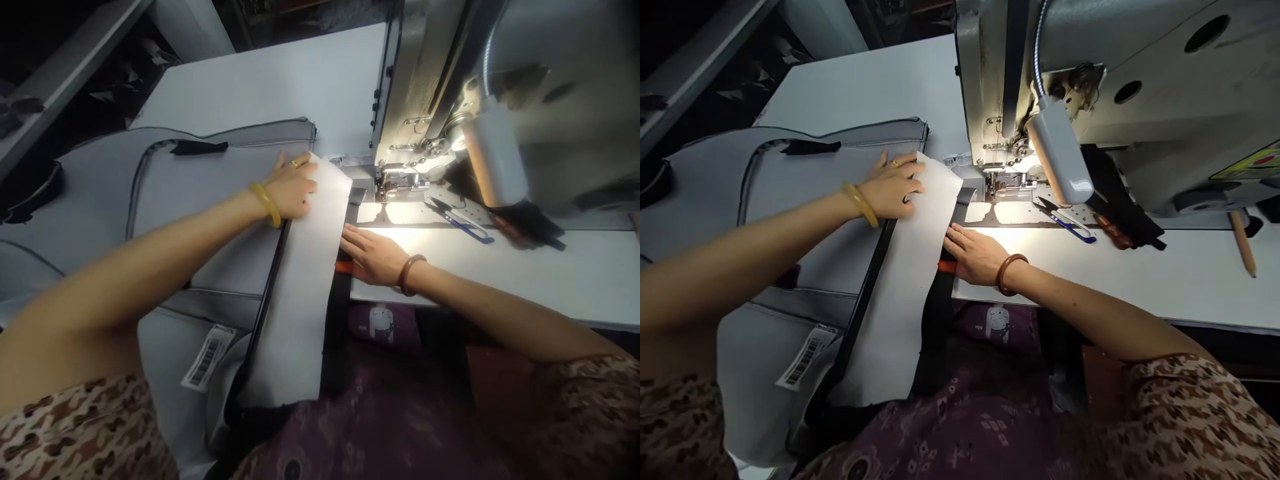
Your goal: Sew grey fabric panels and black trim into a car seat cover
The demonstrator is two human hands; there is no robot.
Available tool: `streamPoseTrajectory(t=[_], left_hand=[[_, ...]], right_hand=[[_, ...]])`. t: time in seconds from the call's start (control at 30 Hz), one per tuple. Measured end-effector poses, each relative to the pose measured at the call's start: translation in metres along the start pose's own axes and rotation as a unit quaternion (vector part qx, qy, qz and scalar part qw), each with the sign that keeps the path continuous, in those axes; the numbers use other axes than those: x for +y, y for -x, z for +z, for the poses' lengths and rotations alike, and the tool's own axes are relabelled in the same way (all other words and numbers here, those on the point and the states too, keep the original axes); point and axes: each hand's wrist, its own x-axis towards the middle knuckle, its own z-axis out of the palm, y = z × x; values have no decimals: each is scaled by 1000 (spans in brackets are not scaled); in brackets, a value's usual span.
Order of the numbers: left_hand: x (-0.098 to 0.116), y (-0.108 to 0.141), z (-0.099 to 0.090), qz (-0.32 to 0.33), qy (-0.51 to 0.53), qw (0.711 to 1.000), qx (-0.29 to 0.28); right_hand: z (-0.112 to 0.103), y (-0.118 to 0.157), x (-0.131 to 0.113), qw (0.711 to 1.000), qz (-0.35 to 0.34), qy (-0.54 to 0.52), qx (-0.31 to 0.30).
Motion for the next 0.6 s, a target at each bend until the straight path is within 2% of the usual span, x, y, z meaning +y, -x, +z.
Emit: streamPoseTrajectory(t=[0.07,0.13,0.2,0.27,0.33,0.43,0.53,0.6], left_hand=[[10,-19,-6,4,-59,998,-28],[16,-38,-5,-16,-91,995,-26],[17,-53,4,-36,-94,995,-8],[12,-60,14,-52,-54,997,16],[5,-60,22,-72,0,997,42],[0,-47,20,-77,47,992,89],[-1,-29,21,-48,55,991,114],[-8,-27,34,1,69,989,127]], right_hand=[[-1,-5,2,1000,-16,6,-25],[-4,-8,6,998,-24,24,-59],[-7,-8,12,997,-9,40,-72],[-8,-7,18,997,2,42,-58],[-8,-7,23,999,10,28,-27],[-7,-9,23,999,51,8,-16],[-4,-13,16,995,92,13,-40],[1,-16,15,992,115,33,-34]])
